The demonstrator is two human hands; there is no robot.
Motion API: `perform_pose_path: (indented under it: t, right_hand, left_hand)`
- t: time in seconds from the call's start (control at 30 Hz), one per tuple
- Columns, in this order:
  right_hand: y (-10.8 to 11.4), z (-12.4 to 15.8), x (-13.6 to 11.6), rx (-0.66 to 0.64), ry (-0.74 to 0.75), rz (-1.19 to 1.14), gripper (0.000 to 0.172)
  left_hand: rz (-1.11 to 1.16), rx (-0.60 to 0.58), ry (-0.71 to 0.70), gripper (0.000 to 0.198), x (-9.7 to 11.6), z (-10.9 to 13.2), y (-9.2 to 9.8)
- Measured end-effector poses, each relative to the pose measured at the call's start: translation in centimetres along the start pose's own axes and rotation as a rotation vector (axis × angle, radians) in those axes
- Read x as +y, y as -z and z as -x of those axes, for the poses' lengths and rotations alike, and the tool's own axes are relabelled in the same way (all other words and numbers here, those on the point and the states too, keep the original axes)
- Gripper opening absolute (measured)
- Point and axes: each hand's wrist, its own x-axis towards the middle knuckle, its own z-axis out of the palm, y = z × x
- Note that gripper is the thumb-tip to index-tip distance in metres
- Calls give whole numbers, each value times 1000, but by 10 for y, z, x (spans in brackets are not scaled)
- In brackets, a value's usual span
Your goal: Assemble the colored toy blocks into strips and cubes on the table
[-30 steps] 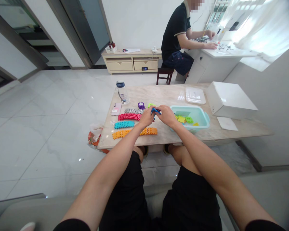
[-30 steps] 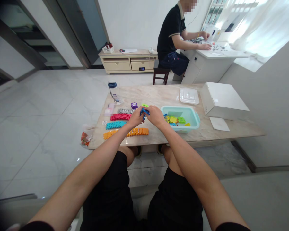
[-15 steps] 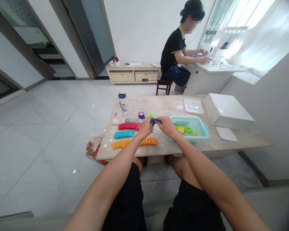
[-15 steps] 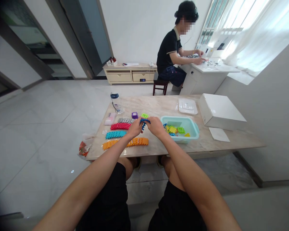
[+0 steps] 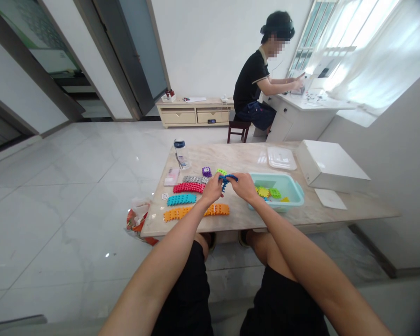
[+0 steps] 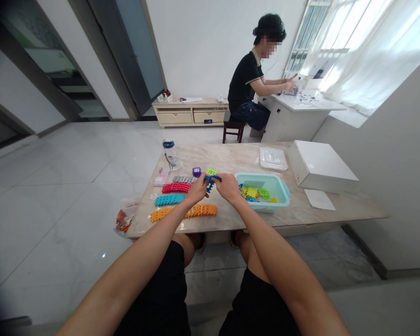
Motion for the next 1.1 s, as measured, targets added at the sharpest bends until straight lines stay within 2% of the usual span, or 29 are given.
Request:
perform_pose_path:
  t: [0.2,0.33,0.57,0.7,0.87,1.1]
  right_hand:
    - [-6,-4,4,35,-27,-80,22]
    - [-3,-9,0,33,-97,-188,29]
    - [-3,-12,-9,-149,-71,78,33]
    - [-8,-10,-12,-218,-21,79,39]
    - [-8,-5,-11,-315,108,62,31]
    - [-13,-2,-2,-383,101,85,28]
  left_hand:
    - [33,-11,37,17,-4,-1,2]
    - [43,-44,77,15,-12,0,3]
    - [72,-134,35,21,-10,-1,1]
    - [56,-123,15,22,-7,-4,1]
    - [20,-118,-6,18,-6,-3,3]
    - [-40,-138,-11,23,-9,-1,-3]
